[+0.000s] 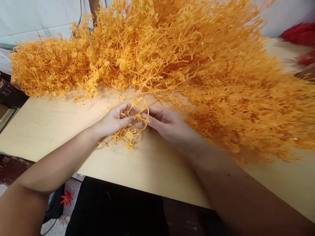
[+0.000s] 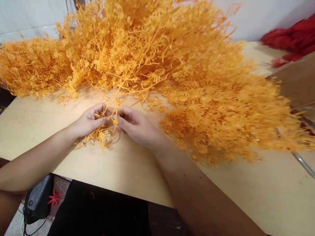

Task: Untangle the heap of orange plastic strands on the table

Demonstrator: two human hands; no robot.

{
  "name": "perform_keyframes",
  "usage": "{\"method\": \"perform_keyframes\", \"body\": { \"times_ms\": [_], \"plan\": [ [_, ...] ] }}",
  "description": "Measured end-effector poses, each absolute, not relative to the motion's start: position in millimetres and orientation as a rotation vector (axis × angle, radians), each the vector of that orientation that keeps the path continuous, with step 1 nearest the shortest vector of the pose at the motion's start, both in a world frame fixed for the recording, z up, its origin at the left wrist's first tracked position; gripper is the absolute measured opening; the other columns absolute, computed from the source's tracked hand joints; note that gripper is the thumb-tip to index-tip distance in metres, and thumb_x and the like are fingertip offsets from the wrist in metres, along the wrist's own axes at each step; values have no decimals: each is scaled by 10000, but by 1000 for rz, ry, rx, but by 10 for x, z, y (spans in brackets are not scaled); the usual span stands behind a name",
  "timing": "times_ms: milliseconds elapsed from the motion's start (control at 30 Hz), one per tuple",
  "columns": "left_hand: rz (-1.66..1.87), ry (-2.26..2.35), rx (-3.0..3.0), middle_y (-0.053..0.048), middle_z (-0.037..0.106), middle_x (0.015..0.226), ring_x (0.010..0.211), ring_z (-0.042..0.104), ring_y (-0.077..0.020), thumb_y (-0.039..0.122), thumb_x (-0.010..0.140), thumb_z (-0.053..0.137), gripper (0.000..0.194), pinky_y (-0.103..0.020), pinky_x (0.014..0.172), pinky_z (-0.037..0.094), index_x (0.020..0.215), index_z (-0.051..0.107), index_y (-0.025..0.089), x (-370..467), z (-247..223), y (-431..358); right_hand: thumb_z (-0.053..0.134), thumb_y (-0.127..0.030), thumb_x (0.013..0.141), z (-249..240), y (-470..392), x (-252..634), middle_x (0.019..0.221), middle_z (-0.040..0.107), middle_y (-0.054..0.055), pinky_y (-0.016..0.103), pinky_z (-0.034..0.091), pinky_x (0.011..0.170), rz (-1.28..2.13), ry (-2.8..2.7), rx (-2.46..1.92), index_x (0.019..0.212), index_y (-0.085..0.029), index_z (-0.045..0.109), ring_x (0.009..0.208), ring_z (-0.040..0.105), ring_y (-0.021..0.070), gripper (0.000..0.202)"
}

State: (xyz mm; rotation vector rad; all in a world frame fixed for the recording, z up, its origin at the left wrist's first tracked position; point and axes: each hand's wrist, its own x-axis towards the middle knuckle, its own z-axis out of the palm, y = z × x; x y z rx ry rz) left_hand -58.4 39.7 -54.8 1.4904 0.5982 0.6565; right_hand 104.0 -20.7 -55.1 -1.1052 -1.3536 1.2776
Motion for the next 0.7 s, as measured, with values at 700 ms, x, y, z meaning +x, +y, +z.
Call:
{"method": "perform_keyframes", "body": {
  "times_ms": [700],
  "plan": [
    [297,659,1604,32,523,641,588,472,-43,347,776,606,251,-184,582,380,735,539,109,-600,-365,347,787,-382,574,-541,-242,1000,567,491,-59,204,318,431,1461,-1031,-1003,677,-201,475,463,414,51,375]
  ]
}}
